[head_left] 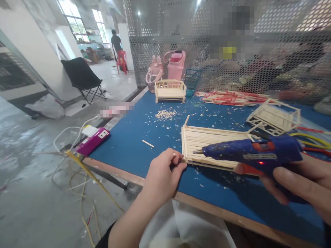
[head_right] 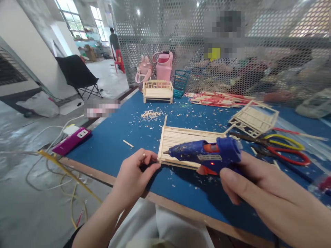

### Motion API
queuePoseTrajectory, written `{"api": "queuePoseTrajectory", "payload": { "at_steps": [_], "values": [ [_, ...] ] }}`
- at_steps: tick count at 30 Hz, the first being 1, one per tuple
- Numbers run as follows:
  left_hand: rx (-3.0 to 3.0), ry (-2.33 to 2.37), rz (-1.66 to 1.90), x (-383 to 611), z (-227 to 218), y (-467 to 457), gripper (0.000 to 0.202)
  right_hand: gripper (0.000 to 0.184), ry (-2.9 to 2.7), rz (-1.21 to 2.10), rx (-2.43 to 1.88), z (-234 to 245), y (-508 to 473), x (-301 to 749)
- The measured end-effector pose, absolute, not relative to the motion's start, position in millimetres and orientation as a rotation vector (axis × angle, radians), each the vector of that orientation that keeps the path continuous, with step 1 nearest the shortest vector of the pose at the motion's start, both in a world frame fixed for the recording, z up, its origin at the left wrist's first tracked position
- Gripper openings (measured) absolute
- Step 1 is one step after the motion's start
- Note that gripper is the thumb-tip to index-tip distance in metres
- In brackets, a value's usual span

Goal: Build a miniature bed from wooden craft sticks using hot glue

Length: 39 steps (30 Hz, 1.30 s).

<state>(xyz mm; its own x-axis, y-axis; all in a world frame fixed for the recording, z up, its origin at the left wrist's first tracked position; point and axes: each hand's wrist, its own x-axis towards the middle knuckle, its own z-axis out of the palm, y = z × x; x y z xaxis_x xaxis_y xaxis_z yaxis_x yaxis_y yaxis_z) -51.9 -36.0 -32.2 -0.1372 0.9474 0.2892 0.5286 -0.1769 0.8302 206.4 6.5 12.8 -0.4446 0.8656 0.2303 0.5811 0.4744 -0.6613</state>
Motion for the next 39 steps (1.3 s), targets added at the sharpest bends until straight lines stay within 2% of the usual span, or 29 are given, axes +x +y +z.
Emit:
{"api": "queuePoseTrajectory", "payload": {
  "at_steps": [4, 20, 39],
  "values": [
    [1.726, 1.709, 1.231, -54, -33, -35, 0.032, 0.047, -2.277, 0.566, -1.199, 25, 3, 200],
    [1.686, 1.728, 1.187, -54, -34, -31, 0.029, 0.049, -2.239, 0.595, -1.136, 48, 1, 160],
    [1.698, 1.733, 1.176, -54, -33, -32, 0.029, 0.04, -2.223, 0.624, -1.165, 43, 3, 161]
  ]
}}
